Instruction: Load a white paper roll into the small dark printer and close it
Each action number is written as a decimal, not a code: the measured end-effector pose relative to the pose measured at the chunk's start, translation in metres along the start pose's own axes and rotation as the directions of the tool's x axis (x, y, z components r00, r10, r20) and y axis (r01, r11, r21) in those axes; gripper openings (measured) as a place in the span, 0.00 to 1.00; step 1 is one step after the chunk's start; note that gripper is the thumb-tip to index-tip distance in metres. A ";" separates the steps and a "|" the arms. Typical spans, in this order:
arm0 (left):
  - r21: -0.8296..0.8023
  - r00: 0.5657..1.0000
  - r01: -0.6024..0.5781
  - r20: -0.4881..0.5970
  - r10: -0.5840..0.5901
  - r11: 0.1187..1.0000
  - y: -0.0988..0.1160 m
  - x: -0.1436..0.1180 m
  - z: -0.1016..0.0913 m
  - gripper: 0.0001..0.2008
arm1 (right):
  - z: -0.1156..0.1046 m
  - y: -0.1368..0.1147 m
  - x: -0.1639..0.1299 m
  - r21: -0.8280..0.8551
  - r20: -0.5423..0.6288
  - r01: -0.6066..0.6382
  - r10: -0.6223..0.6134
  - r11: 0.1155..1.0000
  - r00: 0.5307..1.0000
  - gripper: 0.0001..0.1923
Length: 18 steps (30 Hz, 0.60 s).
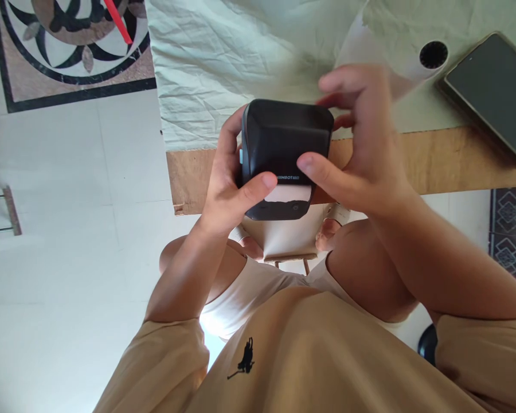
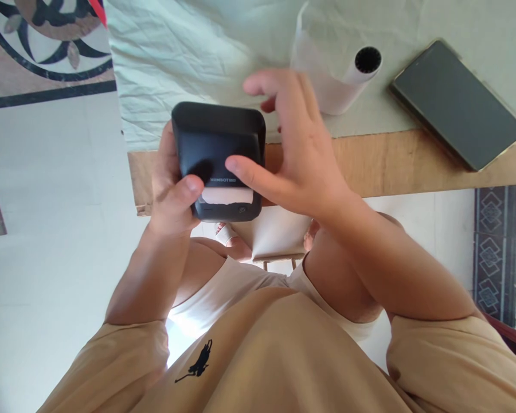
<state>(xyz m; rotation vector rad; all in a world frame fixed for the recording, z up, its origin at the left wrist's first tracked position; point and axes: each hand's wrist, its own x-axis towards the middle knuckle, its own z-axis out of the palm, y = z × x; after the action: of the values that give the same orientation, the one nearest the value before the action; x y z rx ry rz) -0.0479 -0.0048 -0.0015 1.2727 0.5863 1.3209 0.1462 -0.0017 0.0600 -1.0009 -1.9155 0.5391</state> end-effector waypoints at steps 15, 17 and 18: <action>0.001 0.958 0.214 -0.193 -0.210 0.977 0.016 -0.002 0.010 0.25 | 0.017 0.017 -0.003 0.042 0.093 0.007 -0.011 0.999 0.996 0.30; 0.001 0.963 0.197 -0.186 -0.194 0.980 0.014 -0.002 0.009 0.25 | 0.018 0.018 -0.003 0.047 0.083 0.006 -0.010 0.999 0.997 0.29; 0.001 0.965 0.194 -0.179 -0.190 0.981 0.014 -0.002 0.009 0.24 | 0.018 0.018 -0.004 0.052 0.081 0.003 -0.008 0.999 0.997 0.29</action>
<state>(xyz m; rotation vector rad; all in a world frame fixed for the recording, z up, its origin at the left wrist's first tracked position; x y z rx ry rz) -0.0456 -0.0131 0.0128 1.0896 0.8289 1.2759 0.1396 0.0061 0.0365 -0.9529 -1.9650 0.6322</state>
